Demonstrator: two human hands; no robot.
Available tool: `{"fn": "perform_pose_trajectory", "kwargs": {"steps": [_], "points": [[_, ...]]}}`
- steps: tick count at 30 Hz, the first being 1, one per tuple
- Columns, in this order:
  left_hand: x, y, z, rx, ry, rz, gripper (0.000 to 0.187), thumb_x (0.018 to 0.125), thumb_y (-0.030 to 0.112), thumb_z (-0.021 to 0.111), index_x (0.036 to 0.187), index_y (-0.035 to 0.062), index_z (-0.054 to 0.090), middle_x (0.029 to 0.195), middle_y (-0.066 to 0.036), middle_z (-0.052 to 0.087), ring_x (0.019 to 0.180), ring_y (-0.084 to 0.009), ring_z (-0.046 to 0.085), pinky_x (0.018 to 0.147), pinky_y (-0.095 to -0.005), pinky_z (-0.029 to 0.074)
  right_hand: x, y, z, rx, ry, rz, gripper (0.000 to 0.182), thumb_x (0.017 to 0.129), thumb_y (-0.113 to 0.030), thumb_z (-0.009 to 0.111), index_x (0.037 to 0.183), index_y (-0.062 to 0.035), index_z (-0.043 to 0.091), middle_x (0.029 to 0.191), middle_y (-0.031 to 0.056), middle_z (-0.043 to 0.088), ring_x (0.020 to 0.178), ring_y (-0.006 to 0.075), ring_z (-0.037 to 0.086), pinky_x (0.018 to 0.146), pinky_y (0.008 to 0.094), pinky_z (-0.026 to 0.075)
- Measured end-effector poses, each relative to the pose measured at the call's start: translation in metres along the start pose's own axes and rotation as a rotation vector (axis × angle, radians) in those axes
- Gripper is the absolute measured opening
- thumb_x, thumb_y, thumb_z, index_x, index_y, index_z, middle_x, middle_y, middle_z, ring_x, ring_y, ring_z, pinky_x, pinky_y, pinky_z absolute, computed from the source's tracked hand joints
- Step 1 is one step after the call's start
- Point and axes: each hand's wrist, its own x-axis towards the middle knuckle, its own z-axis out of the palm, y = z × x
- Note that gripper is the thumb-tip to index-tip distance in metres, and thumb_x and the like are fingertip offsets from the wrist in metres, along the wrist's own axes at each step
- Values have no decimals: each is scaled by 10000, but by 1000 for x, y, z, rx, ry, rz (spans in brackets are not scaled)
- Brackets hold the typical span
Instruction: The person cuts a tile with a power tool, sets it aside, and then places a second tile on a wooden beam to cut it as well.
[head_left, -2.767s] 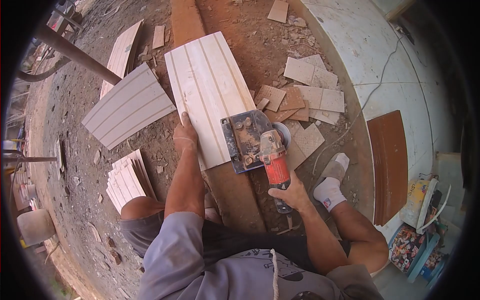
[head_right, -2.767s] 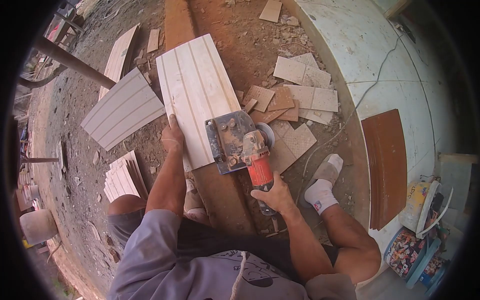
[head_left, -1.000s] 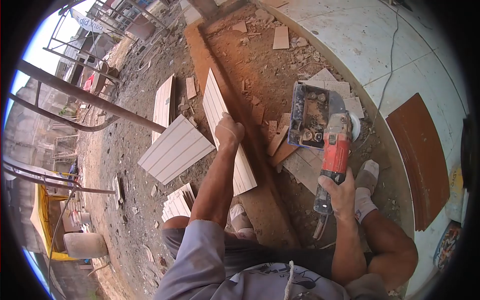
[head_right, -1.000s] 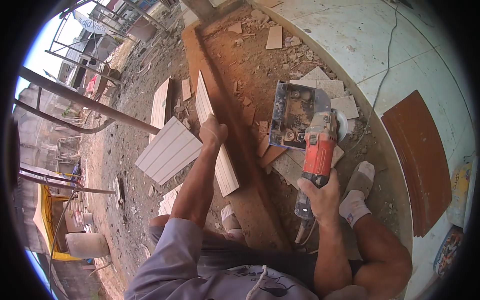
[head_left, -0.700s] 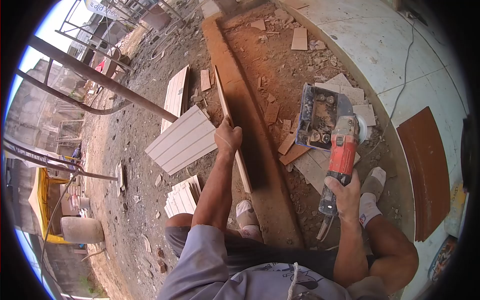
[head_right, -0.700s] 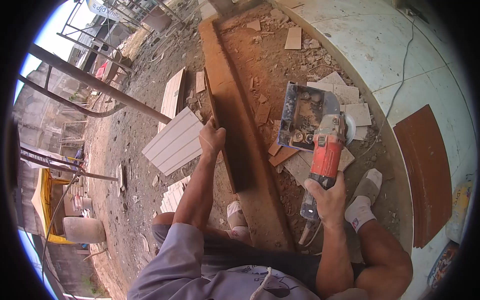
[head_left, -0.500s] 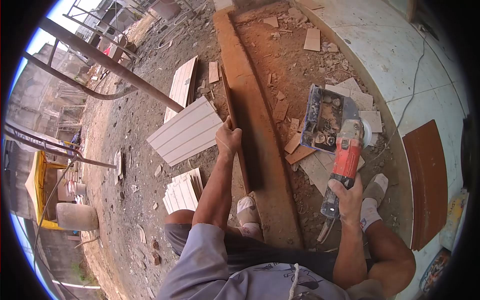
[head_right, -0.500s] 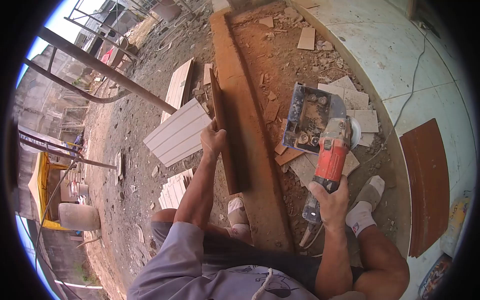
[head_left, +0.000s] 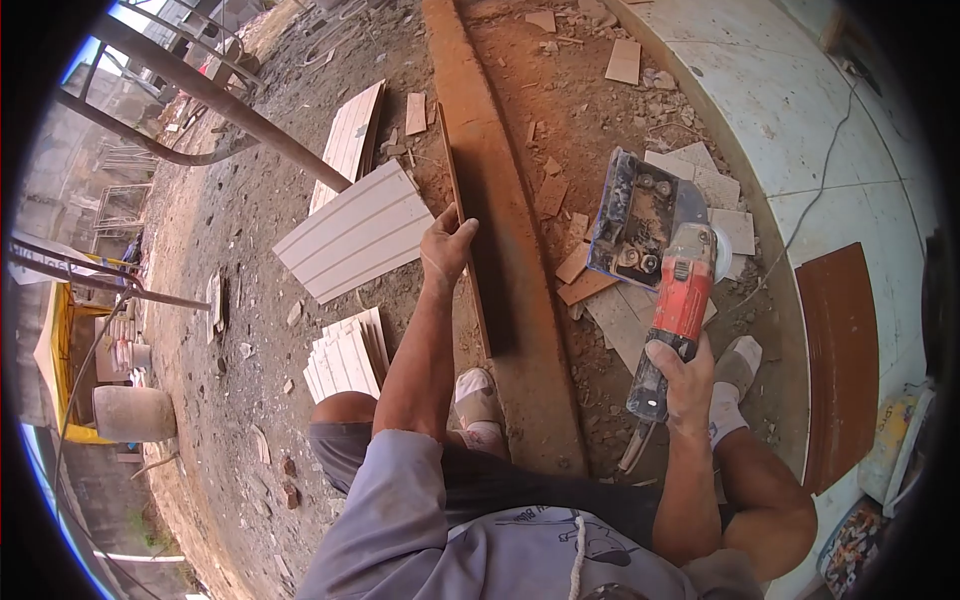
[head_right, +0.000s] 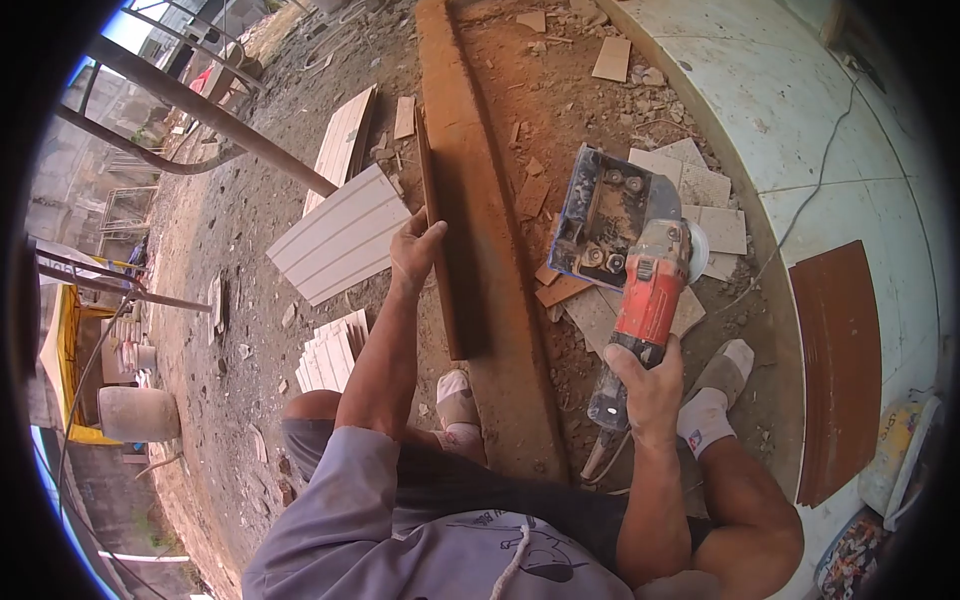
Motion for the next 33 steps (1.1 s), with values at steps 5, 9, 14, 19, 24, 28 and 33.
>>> {"fn": "perform_pose_trajectory", "kwargs": {"steps": [5, 9, 14, 19, 24, 28, 33], "points": [[5, -15, -8, -4, -30, -38, 484, 896, 195, 695, 1282, -71, 575, 1149, -102, 683, 1037, -143, 634, 911, -278, 486, 1, -4, -3, 10, 9, 3, 419, 779, -174, 761, 1090, 3, 545, 873, 31, 596, 696, 105, 568, 647, 256, 477], [-9, -4, -9, 4, 4, -153, 523, 894, 244, 708, 1287, -73, 573, 1136, -112, 685, 1035, -145, 629, 917, -275, 478, 0, -8, -4, 3, 7, -3, 419, 790, -183, 753, 1098, 7, 542, 866, 31, 590, 694, 102, 566, 639, 254, 474], [-29, 14, -5, 77, 118, -300, 511, 909, 338, 683, 1264, -24, 617, 1058, -66, 695, 946, -130, 641, 749, -271, 503, -2, -9, -1, 0, 13, -17, 420, 790, -182, 754, 1102, 6, 543, 861, 29, 589, 685, 100, 564, 630, 254, 473], [-42, 8, -16, 119, 144, -273, 457, 916, 343, 667, 1201, -14, 659, 971, -63, 704, 865, -132, 651, 687, -283, 488, -4, -10, 2, 2, -10, -41, 426, 782, -181, 763, 1096, 7, 546, 853, 30, 597, 675, 101, 569, 624, 253, 474], [-63, 5, -13, 333, 369, -182, 396, 919, 327, 636, 1094, -21, 707, 885, -150, 733, 823, -206, 693, 767, -333, 520, -10, -16, 9, 0, -47, -39, 440, 767, -198, 779, 1079, 11, 549, 851, 39, 604, 679, 103, 576, 629, 258, 481], [-71, 33, -16, 332, 439, -216, 396, 923, 341, 621, 1078, -12, 712, 989, -198, 726, 942, -259, 704, 867, -360, 511, -15, -19, 13, -26, -59, -64, 448, 763, -205, 780, 1078, 16, 549, 854, 44, 607, 683, 106, 578, 634, 259, 484], [-77, 51, -9, 422, 345, -227, 521, 885, 406, 661, 1171, -30, 664, 1087, -237, 696, 1065, -300, 669, 949, -371, 492, -25, -22, 17, -55, -87, -54, 477, 746, -221, 789, 1077, 24, 549, 858, 51, 610, 689, 113, 581, 636, 264, 486]]}}
